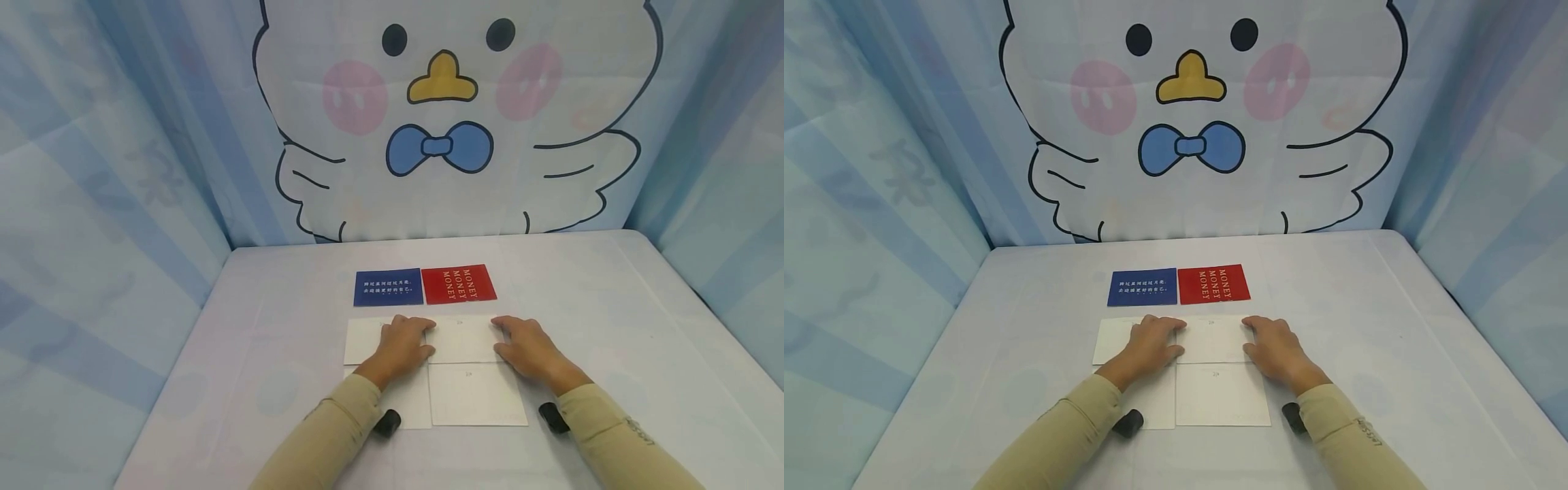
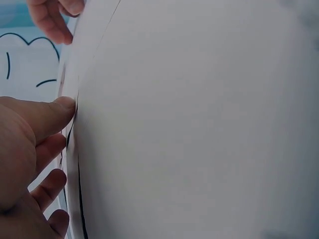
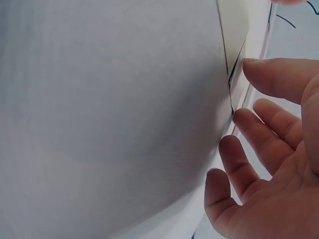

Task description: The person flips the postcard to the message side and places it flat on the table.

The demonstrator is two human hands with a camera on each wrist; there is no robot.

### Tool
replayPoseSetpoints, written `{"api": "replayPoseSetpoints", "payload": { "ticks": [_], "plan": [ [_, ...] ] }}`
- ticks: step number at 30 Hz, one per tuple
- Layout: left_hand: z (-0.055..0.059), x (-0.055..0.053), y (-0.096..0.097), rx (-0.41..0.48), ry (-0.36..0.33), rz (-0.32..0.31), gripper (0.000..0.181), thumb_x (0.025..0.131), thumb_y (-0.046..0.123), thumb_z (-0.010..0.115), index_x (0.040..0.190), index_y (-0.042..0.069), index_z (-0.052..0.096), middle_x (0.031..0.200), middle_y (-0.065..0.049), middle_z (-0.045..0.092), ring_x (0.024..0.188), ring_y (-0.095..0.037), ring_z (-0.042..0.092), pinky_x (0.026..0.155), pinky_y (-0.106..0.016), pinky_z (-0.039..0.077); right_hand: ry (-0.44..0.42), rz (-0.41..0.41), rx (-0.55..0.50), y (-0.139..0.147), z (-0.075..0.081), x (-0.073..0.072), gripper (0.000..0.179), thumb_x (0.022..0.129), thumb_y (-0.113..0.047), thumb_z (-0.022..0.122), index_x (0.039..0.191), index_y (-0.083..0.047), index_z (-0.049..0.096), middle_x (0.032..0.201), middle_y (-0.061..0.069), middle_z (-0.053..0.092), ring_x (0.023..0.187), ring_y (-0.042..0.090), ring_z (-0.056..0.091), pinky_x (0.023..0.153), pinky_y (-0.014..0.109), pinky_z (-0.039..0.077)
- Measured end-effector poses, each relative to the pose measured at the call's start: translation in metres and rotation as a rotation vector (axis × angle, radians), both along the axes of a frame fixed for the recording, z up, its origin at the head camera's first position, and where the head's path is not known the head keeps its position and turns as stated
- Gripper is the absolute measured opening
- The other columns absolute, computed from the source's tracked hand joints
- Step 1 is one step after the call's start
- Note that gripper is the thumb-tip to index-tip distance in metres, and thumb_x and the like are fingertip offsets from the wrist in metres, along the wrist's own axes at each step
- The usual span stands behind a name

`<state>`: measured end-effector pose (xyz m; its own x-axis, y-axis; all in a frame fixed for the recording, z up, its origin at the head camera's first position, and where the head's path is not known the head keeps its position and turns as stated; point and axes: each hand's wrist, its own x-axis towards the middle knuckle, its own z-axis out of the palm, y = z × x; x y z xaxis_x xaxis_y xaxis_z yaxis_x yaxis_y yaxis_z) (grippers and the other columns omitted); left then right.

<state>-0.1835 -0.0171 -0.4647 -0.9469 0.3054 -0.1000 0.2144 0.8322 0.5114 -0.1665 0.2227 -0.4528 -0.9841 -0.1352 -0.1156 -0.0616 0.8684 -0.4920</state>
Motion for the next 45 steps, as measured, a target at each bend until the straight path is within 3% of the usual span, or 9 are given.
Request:
{"api": "replayPoseSetpoints", "payload": {
  "ticks": [16, 31, 40, 45],
  "plan": [
    [-0.001, 0.001, 0.0, -0.013, 0.015, -0.012, 0.048, 0.091, 0.021, 0.076, 0.137, 0.017, 0.063, 0.13, 0.001, 0.064, 0.123, -0.022, 0.047, 0.107, -0.047, 0.036, 0.027, -0.009, -0.004, -0.001, 0.002, 0.001, 0.053, 0.091, -0.008, 0.066, 0.14, 0.005, 0.051, 0.141, 0.027, 0.051, 0.129, 0.046, 0.046, 0.104, 0.06, 0.038],
    [0.002, 0.002, 0.0, -0.028, 0.016, -0.03, 0.049, 0.091, 0.022, 0.075, 0.138, 0.017, 0.062, 0.131, 0.001, 0.063, 0.122, -0.021, 0.047, 0.107, -0.045, 0.036, -0.003, -0.01, 0.015, -0.001, 0.003, -0.001, 0.052, 0.09, -0.009, 0.067, 0.139, 0.004, 0.053, 0.139, 0.028, 0.052, 0.127, 0.047, 0.048, 0.103, 0.06, 0.039],
    [0.01, -0.001, -0.003, -0.031, 0.039, -0.038, 0.05, 0.09, 0.024, 0.077, 0.137, 0.018, 0.062, 0.128, 0.001, 0.064, 0.123, -0.023, 0.047, 0.103, -0.044, 0.038, 0.023, 0.013, 0.019, -0.004, 0.014, -0.002, 0.05, 0.091, -0.012, 0.068, 0.138, 0.0, 0.056, 0.137, 0.027, 0.055, 0.124, 0.046, 0.051, 0.101, 0.061, 0.042],
    [0.018, -0.005, -0.013, -0.043, 0.061, -0.024, 0.052, 0.089, 0.028, 0.077, 0.138, 0.019, 0.062, 0.135, 0.0, 0.061, 0.126, -0.025, 0.047, 0.104, -0.047, 0.038, 0.016, 0.044, 0.017, -0.006, 0.022, -0.006, 0.052, 0.091, -0.015, 0.071, 0.138, -0.001, 0.056, 0.138, 0.026, 0.054, 0.126, 0.046, 0.049, 0.101, 0.062, 0.041]
  ]
}}
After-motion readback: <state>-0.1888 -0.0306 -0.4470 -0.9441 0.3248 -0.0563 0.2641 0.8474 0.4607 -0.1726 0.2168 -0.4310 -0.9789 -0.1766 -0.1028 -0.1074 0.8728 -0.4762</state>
